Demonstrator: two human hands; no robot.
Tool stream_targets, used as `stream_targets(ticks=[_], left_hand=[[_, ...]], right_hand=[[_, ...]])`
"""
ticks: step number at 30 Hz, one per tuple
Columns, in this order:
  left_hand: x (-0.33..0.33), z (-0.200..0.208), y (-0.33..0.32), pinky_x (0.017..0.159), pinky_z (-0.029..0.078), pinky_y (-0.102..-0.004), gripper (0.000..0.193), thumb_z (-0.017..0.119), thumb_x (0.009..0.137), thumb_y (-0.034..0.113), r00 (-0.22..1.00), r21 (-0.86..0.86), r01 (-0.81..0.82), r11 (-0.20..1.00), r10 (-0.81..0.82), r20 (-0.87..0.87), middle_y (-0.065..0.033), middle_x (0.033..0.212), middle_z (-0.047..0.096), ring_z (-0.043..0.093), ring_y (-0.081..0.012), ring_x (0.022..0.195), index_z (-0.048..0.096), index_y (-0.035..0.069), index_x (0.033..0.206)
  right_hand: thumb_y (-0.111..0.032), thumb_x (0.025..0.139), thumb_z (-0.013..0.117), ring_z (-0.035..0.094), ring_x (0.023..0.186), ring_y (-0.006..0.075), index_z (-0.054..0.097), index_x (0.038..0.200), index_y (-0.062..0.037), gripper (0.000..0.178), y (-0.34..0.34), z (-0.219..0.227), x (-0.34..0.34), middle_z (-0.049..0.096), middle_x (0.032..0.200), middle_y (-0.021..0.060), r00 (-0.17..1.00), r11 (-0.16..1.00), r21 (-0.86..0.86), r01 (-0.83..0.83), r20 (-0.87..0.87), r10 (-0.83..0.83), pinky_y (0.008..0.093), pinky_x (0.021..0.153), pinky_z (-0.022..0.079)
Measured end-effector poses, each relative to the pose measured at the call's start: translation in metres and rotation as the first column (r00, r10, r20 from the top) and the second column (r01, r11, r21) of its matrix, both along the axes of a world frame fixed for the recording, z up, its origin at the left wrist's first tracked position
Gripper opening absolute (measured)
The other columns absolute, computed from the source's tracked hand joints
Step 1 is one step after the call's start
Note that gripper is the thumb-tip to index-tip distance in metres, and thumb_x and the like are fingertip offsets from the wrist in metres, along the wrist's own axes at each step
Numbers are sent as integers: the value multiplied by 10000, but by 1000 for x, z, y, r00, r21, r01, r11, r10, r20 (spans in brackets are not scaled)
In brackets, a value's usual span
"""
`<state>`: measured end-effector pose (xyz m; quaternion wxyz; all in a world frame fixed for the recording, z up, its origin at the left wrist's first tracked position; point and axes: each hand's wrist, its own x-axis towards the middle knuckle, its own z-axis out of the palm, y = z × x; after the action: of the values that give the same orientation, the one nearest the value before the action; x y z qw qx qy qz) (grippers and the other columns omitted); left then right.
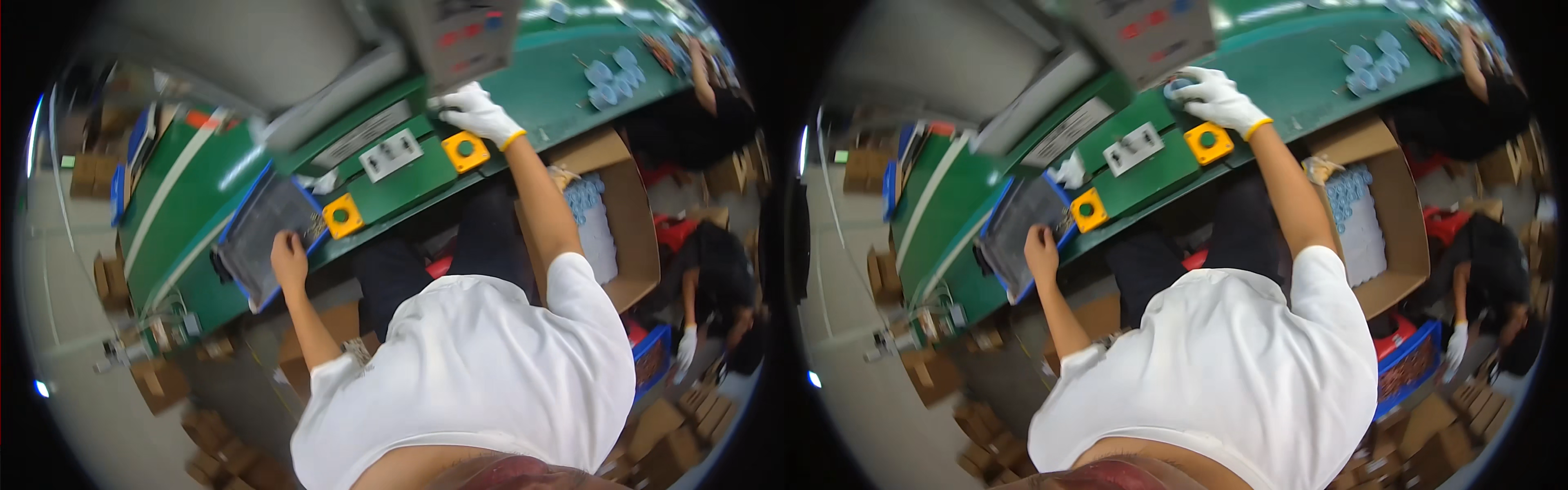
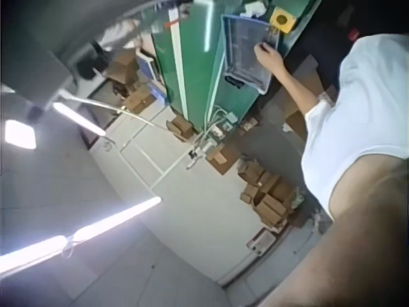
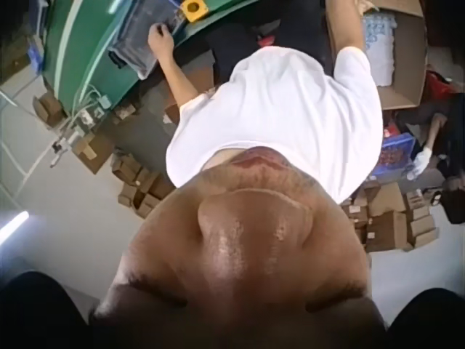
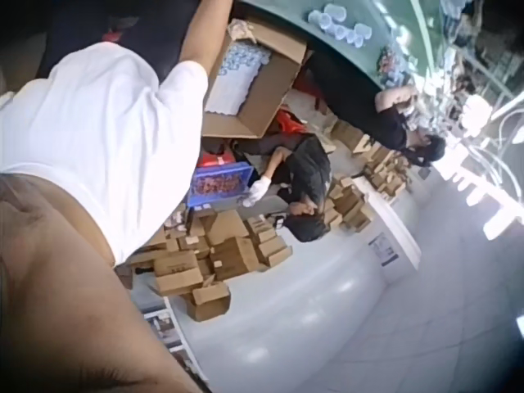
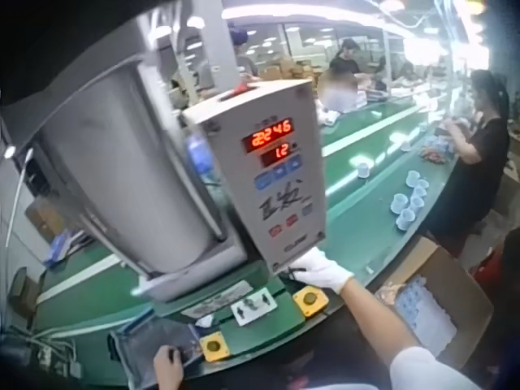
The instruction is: Assembling small blue cylindrical components into a machine for processing on a production line.
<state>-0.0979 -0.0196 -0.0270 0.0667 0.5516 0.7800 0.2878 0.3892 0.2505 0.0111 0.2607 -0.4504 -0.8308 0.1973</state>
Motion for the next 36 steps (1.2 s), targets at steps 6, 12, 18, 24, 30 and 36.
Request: stream_targets(ticks=[6,12,18,24,30,36], left_hand=[[14,12,7,888,571,-519,175,680,1045,227,999,-93,-29,995,31,13,-197,1082,768,736,-455,1035,733,73,1106],[14,8,2,891,582,-500,172,681,1050,231,997,-17,-79,997,78,-15,-167,1083,783,753,-426,1030,738,84,1119],[17,7,2,818,589,-469,151,695,1039,214,986,28,-151,988,153,-67,-127,1005,785,773,-365,917,747,88,1102],[22,5,3,802,591,-478,146,703,1031,224,982,21,-146,989,148,-116,-117,1005,786,773,-365,899,744,94,1085],[22,9,1,799,590,-485,133,703,1025,216,978,45,-150,988,155,-139,-112,1006,781,769,-373,908,738,97,1074],[23,10,-3,808,588,-492,130,702,1022,210,978,25,-155,988,157,-138,-119,1039,779,766,-389,939,733,95,1072]], right_hand=[[-297,971,834,755,1117,386,852,1219,-184,273,2,25,-14,812,1194,167,973,974,-163,155,197,-122,450,1018,601],[-130,1080,763,707,1058,152,666,1181,-9,185,-22,-53,28,732,1177,73,95,939,-335,70,-935,-341,316,973,582],[-112,877,940,782,1111,237,652,1322,-8,540,-134,67,-91,789,1239,150,655,969,95,227,-751,-80,378,993,616],[-222,801,969,779,1016,405,704,1282,-16,587,-119,60,-123,774,1188,184,862,949,246,197,-504,-48,432,882,634],[-206,763,972,752,957,421,704,1260,-20,594,-114,59,-133,751,1102,184,888,933,316,171,-461,-7,462,824,625],[-206,743,977,735,917,416,712,1201,-34,557,-117,63,-135,731,1023,161,865,904,347,249,-499,-46,483,786,610]])
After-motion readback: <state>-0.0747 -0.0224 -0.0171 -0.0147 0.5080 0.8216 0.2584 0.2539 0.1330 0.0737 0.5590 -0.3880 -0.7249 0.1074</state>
